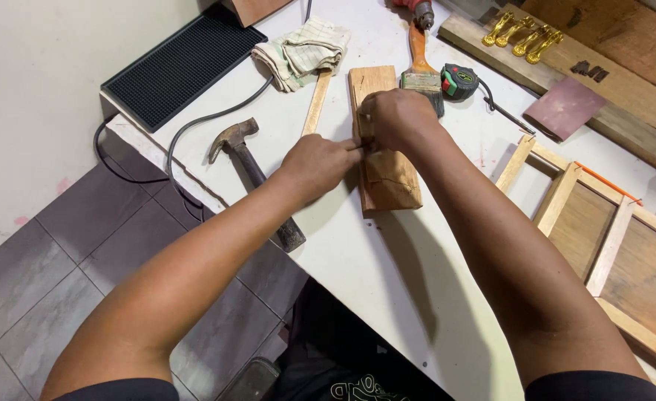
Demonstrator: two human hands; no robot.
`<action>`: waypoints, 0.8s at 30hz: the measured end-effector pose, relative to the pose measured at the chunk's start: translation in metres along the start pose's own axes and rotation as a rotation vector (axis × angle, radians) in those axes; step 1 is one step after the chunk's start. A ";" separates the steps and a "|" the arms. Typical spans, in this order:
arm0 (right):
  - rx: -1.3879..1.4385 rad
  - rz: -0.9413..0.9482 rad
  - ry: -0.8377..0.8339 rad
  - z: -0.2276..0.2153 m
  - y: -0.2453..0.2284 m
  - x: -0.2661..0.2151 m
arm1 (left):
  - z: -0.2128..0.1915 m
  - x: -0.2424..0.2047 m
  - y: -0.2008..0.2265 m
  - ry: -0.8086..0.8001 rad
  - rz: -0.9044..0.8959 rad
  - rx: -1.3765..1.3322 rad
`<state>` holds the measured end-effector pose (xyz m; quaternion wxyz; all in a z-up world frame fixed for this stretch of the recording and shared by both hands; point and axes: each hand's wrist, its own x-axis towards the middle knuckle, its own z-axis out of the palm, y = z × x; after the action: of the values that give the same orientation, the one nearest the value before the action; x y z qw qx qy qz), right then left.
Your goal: The person selects thin wooden strips from a pile on the workbench, positions them on a small wooden frame, and marks and measures the frame with a tape measure. They hammer nails into the frame joints, wipe parts with a cloth, and handle a drill and other tools on the bench.
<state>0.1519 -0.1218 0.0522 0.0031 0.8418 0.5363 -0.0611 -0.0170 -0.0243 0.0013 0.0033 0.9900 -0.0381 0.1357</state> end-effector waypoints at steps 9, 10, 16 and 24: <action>0.034 0.008 0.120 0.026 0.012 -0.001 | -0.002 -0.022 0.025 -0.007 -0.038 -0.039; 0.036 0.008 0.116 0.022 0.010 0.000 | 0.000 -0.018 0.021 -0.011 -0.038 -0.042; -0.015 0.038 -0.089 -0.010 0.001 0.008 | 0.017 0.023 -0.021 -0.132 -0.101 0.093; -0.005 0.020 -0.103 -0.015 -0.001 0.002 | 0.013 0.005 -0.003 -0.074 -0.099 -0.037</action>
<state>0.1532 -0.1186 0.0675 0.0333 0.8428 0.5271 -0.1032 -0.0084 -0.0217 -0.0099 0.0270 0.9948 0.0084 0.0982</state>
